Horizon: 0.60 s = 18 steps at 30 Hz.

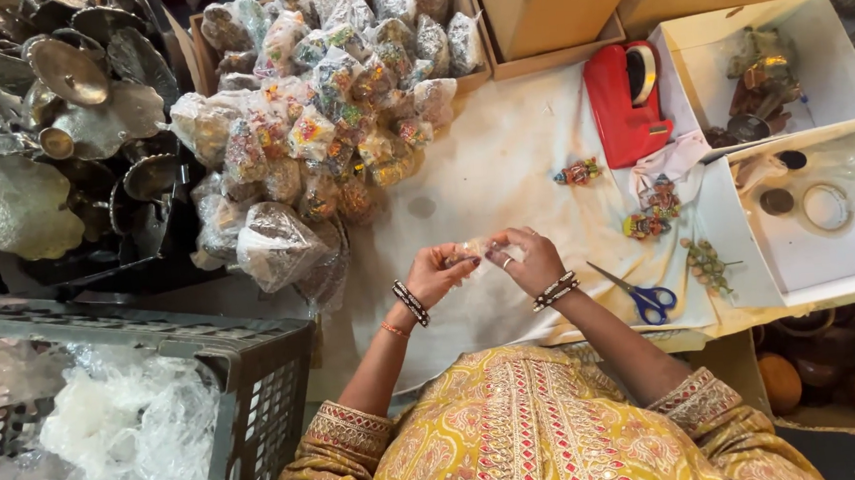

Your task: The person wraps small decorative figurines in bubble wrap. They pull bubble wrap from a crate, cut it with scissors, place a figurine on the wrap, fold the wrap around the item, and set the wrapped package aside. The process is repeated for multiple figurines.

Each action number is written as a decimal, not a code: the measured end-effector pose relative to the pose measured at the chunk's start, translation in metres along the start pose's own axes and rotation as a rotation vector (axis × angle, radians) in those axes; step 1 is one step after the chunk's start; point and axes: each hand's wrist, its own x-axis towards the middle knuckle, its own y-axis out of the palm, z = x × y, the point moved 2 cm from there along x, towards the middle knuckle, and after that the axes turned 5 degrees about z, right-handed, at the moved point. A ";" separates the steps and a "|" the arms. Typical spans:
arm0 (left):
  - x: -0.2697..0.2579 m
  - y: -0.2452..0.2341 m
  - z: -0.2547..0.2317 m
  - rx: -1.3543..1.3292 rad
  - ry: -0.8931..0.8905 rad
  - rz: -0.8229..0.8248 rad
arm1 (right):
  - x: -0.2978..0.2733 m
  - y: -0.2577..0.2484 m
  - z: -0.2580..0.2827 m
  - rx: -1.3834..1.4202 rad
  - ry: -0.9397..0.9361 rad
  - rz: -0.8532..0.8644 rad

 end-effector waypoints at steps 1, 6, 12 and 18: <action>0.001 -0.003 0.001 -0.001 0.000 -0.002 | 0.000 0.004 -0.005 0.000 -0.001 0.001; 0.006 -0.020 0.006 -0.134 0.061 -0.054 | -0.001 0.014 -0.027 0.302 0.180 0.026; 0.007 -0.031 -0.001 -0.164 0.122 -0.110 | -0.004 0.020 -0.057 0.436 0.191 0.010; 0.011 -0.028 0.005 -0.176 0.207 -0.128 | -0.006 0.023 -0.061 0.482 0.239 0.045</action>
